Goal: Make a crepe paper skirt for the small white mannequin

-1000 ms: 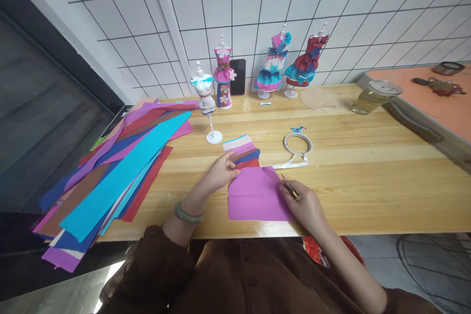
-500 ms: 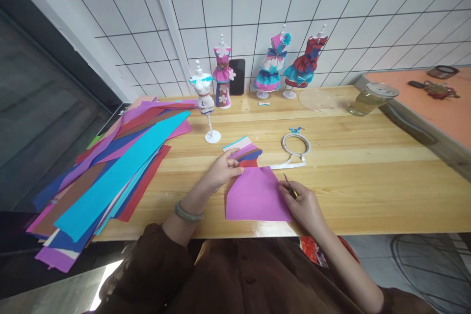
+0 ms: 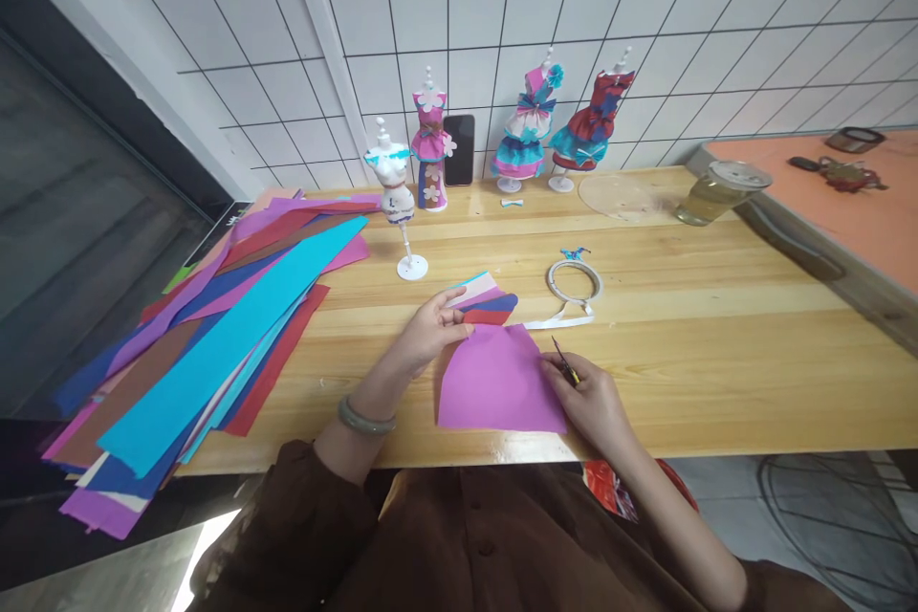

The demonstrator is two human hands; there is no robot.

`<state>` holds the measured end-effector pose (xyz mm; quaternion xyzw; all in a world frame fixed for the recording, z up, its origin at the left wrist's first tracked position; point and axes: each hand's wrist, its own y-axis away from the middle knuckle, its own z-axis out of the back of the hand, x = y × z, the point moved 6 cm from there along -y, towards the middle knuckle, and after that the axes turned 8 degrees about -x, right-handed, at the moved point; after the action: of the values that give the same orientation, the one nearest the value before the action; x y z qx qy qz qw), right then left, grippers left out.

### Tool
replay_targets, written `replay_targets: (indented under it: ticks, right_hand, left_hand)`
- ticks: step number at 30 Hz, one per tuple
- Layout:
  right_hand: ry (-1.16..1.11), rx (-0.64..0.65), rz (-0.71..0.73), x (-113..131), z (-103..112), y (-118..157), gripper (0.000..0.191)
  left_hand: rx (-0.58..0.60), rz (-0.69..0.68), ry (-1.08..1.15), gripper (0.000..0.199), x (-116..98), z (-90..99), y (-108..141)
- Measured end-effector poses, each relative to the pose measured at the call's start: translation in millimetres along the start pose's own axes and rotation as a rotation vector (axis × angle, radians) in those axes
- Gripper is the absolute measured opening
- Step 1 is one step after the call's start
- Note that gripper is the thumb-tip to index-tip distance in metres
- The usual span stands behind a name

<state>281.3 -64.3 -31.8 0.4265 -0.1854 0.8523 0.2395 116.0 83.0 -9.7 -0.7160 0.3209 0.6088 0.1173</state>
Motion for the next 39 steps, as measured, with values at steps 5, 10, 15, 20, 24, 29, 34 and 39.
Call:
replay_targets:
  ticks: [5,10,15,20,24,29,34,39]
  right_hand:
    - [-0.05,-0.017,-0.057,-3.9,1.4,-0.9,0.027]
    - [-0.061,-0.022,-0.076,-1.5,3.5,-1.2,0.028]
    - [-0.071,-0.015,-0.098,-2.4,3.0,-1.0,0.027]
    - [-0.101,-0.021,-0.092,-2.8,2.2,-0.6,0.028]
    - [-0.096,-0.024,-0.087,-1.8,2.2,-0.7,0.028]
    - [-0.103,-0.027,-0.077,-0.6,2.6,-1.5,0.027]
    - [-0.114,-0.028,-0.096,-3.1,1.9,-1.9,0.027]
    - [-0.146,-0.025,-0.107,-6.3,0.3,-2.3,0.027]
  left_hand:
    - [0.037,0.021,0.054,0.071,-4.5,-13.7,2.0]
    - [0.065,0.004,0.068,0.068,-9.3,-28.0,4.8]
    - [0.078,-0.022,0.084,0.064,-10.6,-32.9,5.4]
    - [0.086,-0.02,0.085,0.062,-10.9,-33.8,4.5]
    - [0.102,-0.039,0.071,0.06,-12.2,-35.1,3.4]
    - [0.132,-0.055,0.037,0.056,-13.8,-38.8,3.9]
    - [0.13,-0.041,0.011,0.056,-15.8,-41.6,4.1]
    - [0.129,-0.032,0.004,0.056,-16.8,-43.8,2.5]
